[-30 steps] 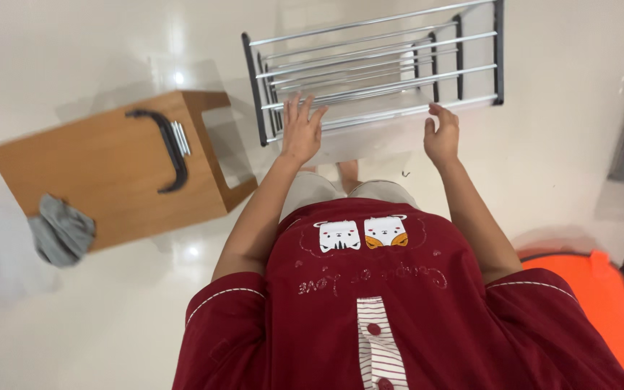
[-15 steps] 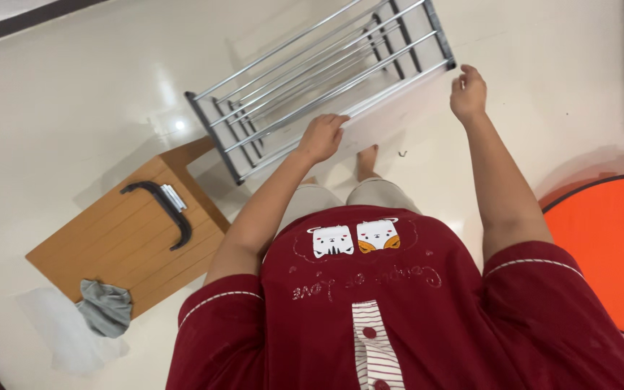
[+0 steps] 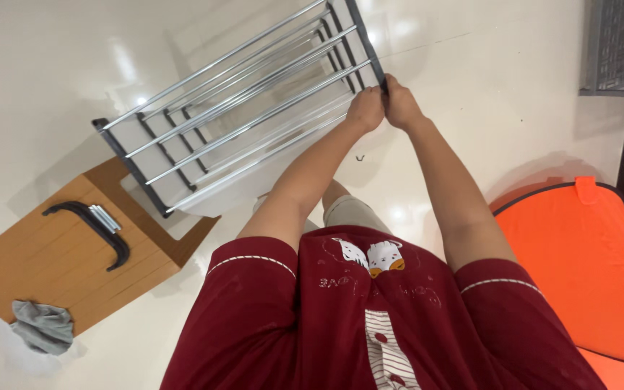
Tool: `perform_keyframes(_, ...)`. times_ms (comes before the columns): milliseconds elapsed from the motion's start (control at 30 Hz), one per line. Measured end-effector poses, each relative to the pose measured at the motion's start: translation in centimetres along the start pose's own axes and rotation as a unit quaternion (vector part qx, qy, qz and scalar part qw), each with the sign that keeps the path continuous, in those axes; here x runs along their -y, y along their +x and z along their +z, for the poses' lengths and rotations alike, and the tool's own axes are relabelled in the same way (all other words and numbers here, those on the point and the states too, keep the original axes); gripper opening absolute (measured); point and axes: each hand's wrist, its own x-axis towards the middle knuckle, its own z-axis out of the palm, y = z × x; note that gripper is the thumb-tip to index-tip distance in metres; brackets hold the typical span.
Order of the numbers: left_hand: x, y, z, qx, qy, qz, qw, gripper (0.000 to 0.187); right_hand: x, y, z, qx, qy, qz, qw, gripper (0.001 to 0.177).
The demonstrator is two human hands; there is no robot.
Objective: The person assembles a metal clothes drying rack by inserting horizontal bars into the side frames and securing them with plastic clips. They handle the rack frame, metal bars, and a white plastic drip tray, placing the tray at the base of the rack.
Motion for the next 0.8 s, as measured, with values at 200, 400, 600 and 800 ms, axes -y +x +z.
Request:
perform_keyframes(200,0.3,-0.3,1.0,-0.039,-0.009,-0.004,0.999,0.016,0.7,0.4,-1.0,0.051,0.004,-0.008,0.999,0.064)
perform_keyframes(400,1.3,-0.5,0.7,-0.04,0.026,0.061,0.997,0.024,0.6,0.7,-1.0,0.08,-0.048,-0.014,0.996,0.054)
perform_keyframes(600,0.7,-0.4,0.0,-0.007,0.018,0.008,1.0,0.019,1.2,0.7,-0.6,0.074,-0.059,0.018,0.995,0.054)
perform_keyframes(800,0.3,0.2,-1.6,0.069,-0.028,-0.053,0.996,0.016,2.4,0.4,-2.0,0.066,-0.027,0.037,0.997,0.044)
